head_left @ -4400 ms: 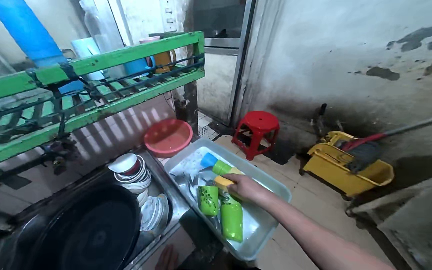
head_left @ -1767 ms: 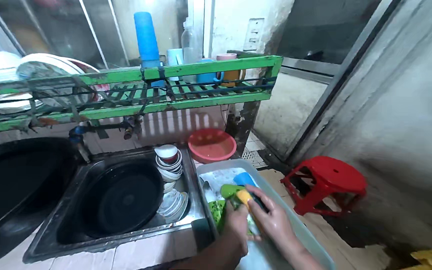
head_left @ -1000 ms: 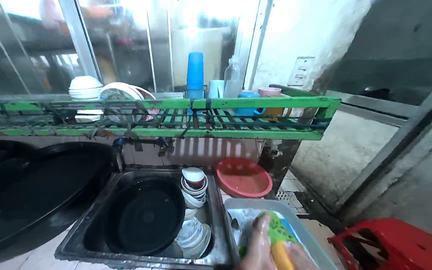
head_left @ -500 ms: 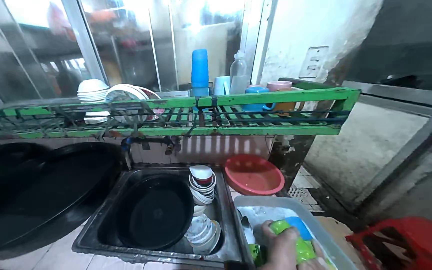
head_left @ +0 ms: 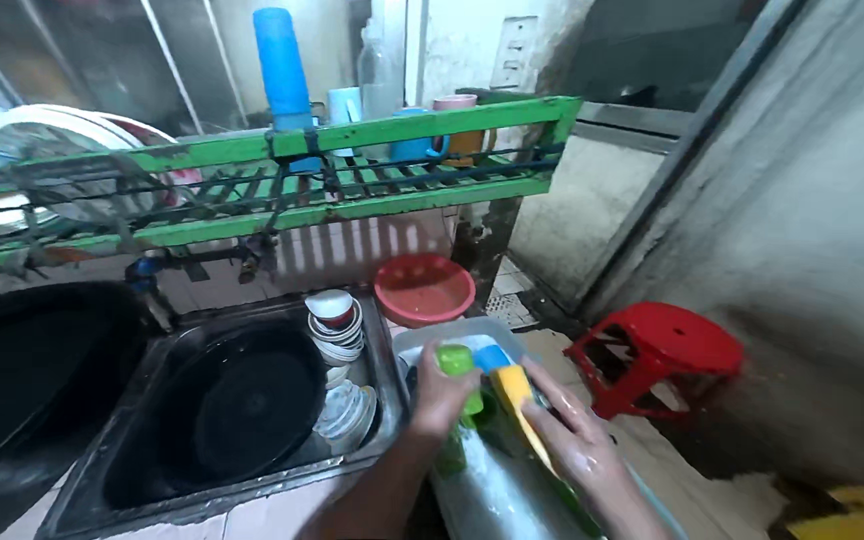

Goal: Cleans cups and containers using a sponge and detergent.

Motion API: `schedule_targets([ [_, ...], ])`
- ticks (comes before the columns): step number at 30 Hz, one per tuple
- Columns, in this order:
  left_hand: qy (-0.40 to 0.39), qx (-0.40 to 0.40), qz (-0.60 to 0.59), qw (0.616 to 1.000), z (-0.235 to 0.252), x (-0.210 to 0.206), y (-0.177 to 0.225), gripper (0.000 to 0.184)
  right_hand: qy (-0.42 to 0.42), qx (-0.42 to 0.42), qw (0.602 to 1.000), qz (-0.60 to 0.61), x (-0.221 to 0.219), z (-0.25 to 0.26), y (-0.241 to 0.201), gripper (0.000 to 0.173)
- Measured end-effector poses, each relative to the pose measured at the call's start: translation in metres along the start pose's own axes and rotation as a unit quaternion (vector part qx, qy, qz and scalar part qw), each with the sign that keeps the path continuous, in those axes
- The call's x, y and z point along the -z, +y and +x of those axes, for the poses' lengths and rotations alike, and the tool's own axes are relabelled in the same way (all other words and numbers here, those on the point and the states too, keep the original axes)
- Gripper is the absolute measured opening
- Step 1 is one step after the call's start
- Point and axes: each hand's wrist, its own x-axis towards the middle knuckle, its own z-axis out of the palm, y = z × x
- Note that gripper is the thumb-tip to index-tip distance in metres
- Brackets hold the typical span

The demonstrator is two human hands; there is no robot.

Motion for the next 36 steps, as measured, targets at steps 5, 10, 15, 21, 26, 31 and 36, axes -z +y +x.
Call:
schedule_targets([
  [5,-0.088,-0.123,0.391,0.908,-0.045,-0.034,0.002,0.080,-0.044,-0.123,0.989,-0.066,-0.001,0.042,-0.004,0.038],
  [10,-0.110,-0.057,0.436,0.891,-0.033,-0.019,0.022,0.058,-0.006,0.036,0.980,-0.195,-0.020,0.021,-0.001,0.045],
  [15,0.021,-0.115,0.368,0.922,-0.016,0.047,0.012,0.065,-0.060,0.051,0.983,-0.163,-0.011,-0.017,0.005,0.042],
  [21,0.205,-0.020,0.470,0.858,0.007,0.175,-0.006,0.035,-0.314,-0.156,0.908,-0.228,0.004,-0.035,0.025,0.037],
  [26,-0.005,-0.046,0.560,0.827,-0.002,0.093,0.010,0.052,-0.401,-0.126,0.839,-0.346,-0.023,-0.037,0.028,0.043],
  [31,-0.215,-0.037,0.626,0.748,-0.036,0.010,-0.003,0.054,-0.448,-0.124,0.806,-0.367,-0.027,-0.039,0.042,0.049],
  [36,-0.278,-0.133,0.396,0.865,-0.045,0.008,-0.023,0.026,-0.359,-0.236,0.874,-0.227,-0.012,-0.023,0.052,0.053],
])
